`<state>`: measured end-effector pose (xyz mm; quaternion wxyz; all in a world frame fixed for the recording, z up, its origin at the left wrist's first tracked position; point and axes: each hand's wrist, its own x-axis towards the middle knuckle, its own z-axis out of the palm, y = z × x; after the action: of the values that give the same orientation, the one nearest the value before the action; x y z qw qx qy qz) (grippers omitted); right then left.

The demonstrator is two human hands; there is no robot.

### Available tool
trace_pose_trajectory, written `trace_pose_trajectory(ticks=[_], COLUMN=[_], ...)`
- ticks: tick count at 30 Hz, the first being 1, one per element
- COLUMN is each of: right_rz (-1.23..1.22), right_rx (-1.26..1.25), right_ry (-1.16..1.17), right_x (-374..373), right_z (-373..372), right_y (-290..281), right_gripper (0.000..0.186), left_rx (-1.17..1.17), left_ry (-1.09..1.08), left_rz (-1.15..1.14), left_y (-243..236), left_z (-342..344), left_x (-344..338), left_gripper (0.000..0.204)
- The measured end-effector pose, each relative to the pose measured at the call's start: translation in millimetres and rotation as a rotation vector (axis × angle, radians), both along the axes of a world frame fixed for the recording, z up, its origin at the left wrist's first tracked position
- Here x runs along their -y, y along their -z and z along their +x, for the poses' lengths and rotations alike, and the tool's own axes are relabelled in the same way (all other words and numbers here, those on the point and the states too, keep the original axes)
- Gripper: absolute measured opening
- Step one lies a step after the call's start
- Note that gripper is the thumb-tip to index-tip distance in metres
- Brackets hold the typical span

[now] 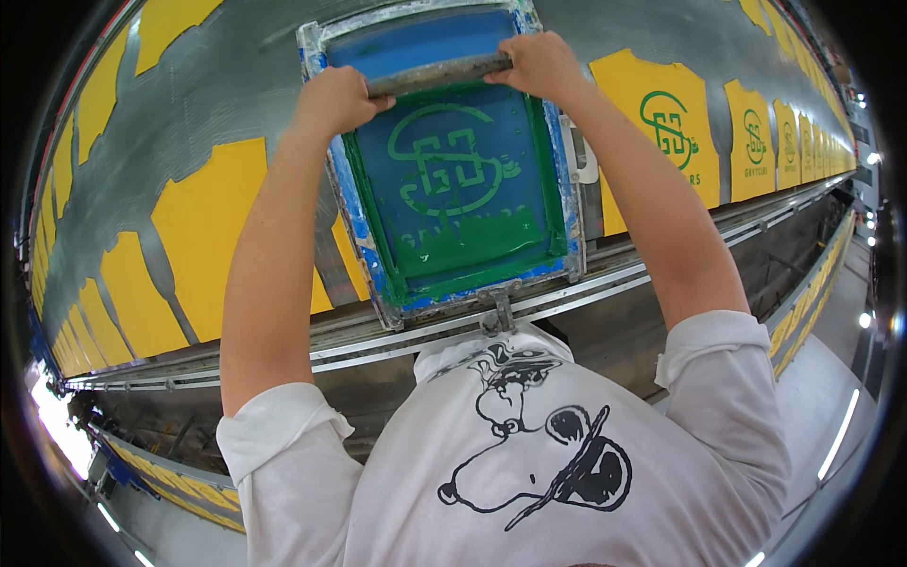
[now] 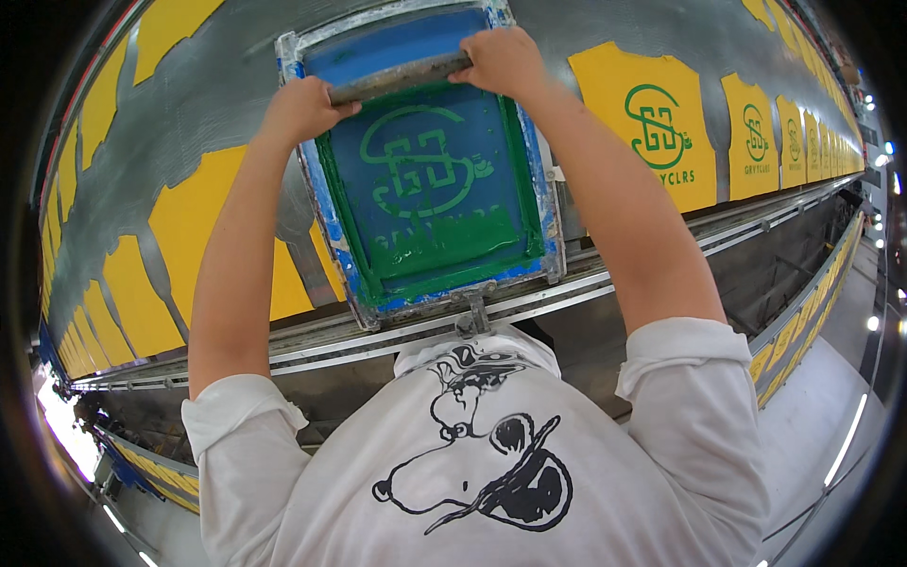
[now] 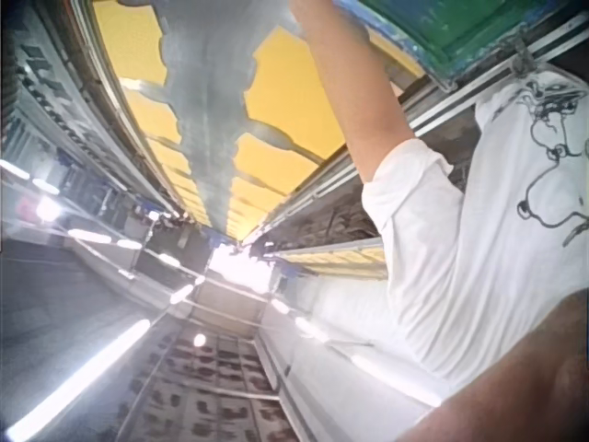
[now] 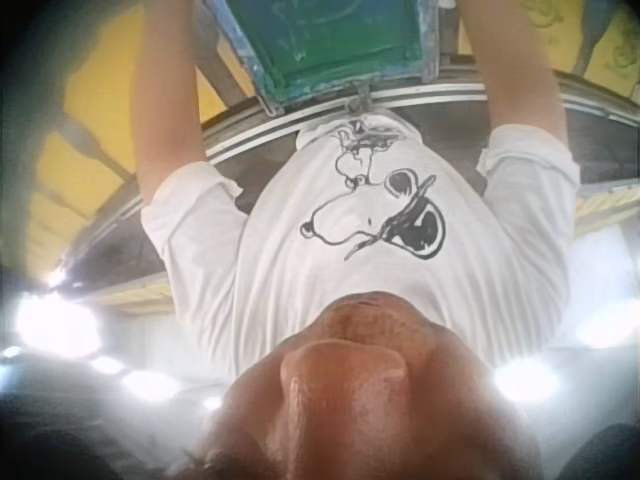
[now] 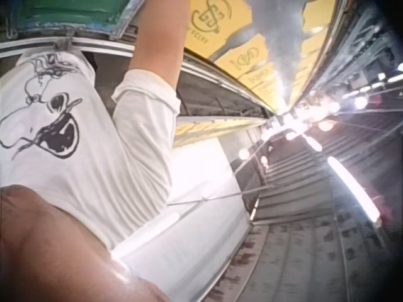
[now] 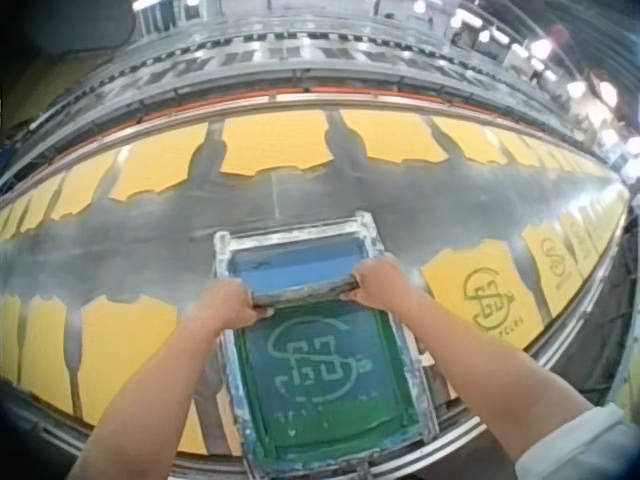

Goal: The person uses a squeegee to pull green ink across a screen printing frame, applying a logo onto yellow t-shirts arranged on a conveyor belt. The person then moves the frame to a table, pours more green ink from a container onto the screen, and adds a liquid from a bottle to the ink.

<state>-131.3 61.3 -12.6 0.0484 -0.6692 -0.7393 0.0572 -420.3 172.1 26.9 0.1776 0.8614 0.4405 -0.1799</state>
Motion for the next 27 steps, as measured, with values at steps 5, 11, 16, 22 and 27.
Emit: trace_pose_trajectory(ticks=[5, 11, 16, 22, 27], right_rz=[-0.015, -0.072, -0.026, 0.052, -0.008], right_rx=[-0.017, -0.043, -0.051, -0.125, -0.192], right_ry=[0.017, 0.067, -0.014, -0.077, -0.058], right_x=[-9, 7, 73, 182, 262], right_z=[-2, -12, -21, -49, -70], right_y=[7, -1, 1, -7, -18], right_gripper=[0.050, 0.050, 0.048, 0.036, 0.037], left_rx=[0.053, 0.062, -0.018, -0.013, 0.032], left_ry=[0.083, 0.033, 0.011, -0.124, -0.099], left_rz=[0.173, 0.133, 0.072, -0.121, -0.043], left_y=[18, 17, -1, -20, -21], left_z=[-4, -10, -17, -41, -66], left_x=[-6, 10, 77, 185, 267], left_gripper=[0.055, 0.054, 0.052, 0.047, 0.048])
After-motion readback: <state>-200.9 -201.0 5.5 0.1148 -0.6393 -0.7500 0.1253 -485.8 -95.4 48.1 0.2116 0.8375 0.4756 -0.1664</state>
